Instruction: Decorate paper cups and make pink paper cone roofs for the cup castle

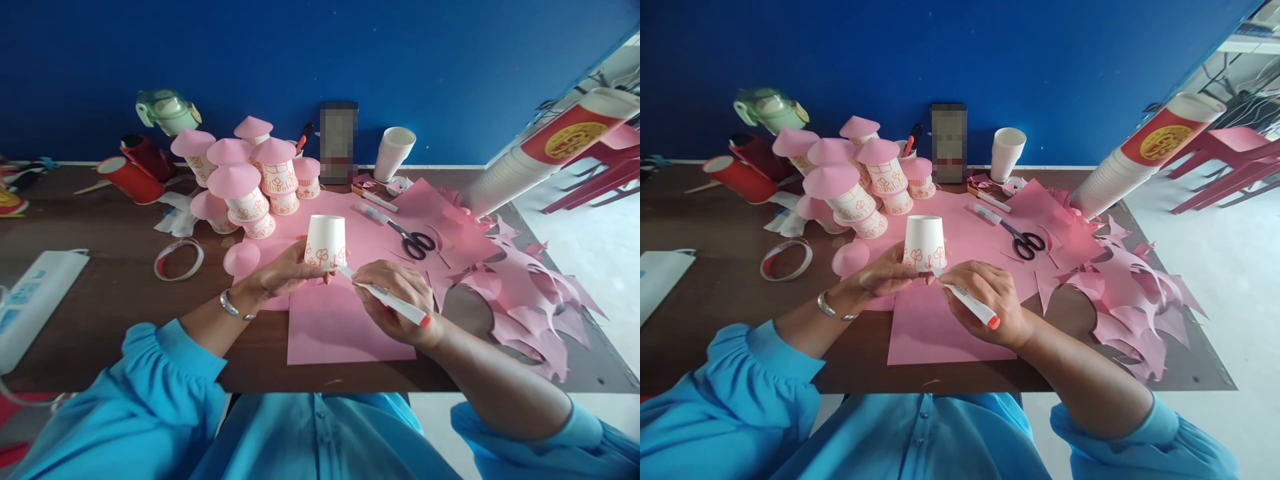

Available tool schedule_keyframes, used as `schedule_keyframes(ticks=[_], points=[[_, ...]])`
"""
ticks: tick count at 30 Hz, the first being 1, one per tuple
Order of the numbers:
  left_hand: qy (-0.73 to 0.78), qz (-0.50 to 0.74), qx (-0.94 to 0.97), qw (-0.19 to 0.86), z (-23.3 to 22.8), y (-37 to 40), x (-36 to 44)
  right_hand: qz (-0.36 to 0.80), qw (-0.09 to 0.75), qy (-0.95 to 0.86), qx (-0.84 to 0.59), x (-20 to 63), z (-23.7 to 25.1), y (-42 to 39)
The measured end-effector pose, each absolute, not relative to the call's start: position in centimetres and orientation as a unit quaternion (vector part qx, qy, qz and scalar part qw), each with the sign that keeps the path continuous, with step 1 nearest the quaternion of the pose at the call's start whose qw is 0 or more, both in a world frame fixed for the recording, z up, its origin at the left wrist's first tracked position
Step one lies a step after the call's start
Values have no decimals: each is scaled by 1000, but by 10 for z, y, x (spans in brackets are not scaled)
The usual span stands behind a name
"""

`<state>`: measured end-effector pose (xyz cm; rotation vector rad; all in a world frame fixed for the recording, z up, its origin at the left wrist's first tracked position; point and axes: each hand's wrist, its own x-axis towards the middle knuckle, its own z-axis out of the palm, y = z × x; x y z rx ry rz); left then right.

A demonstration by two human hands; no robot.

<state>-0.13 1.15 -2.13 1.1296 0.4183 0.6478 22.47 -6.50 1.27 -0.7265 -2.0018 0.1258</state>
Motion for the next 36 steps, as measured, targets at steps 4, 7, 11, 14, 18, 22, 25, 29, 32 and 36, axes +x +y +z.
schedule_keyframes(ticks=[4,7,11,14,18,22,25,29,32,36], points=[[198,297,525,772,-17,10,-1,42,486,-815,-314,225,12,-66],[202,298,522,773,-13,9,0,28,484,-813,-323,225,13,-66],[195,298,515,780,-12,9,0,17,479,-816,-322,225,15,-66],[204,295,519,776,-15,9,-1,22,479,-816,-322,224,15,-66],[198,300,520,774,-18,10,-1,34,482,-816,-317,224,14,-66],[201,298,517,777,-18,10,-1,42,481,-818,-311,223,14,-66],[194,294,522,777,-19,11,-1,48,477,-821,-310,223,15,-66],[192,294,523,777,-19,10,-1,52,477,-818,-317,222,15,-67],[194,296,523,775,-18,9,-1,56,478,-817,-316,223,16,-67],[212,307,513,773,-20,10,-2,52,491,-814,-306,225,16,-67]])
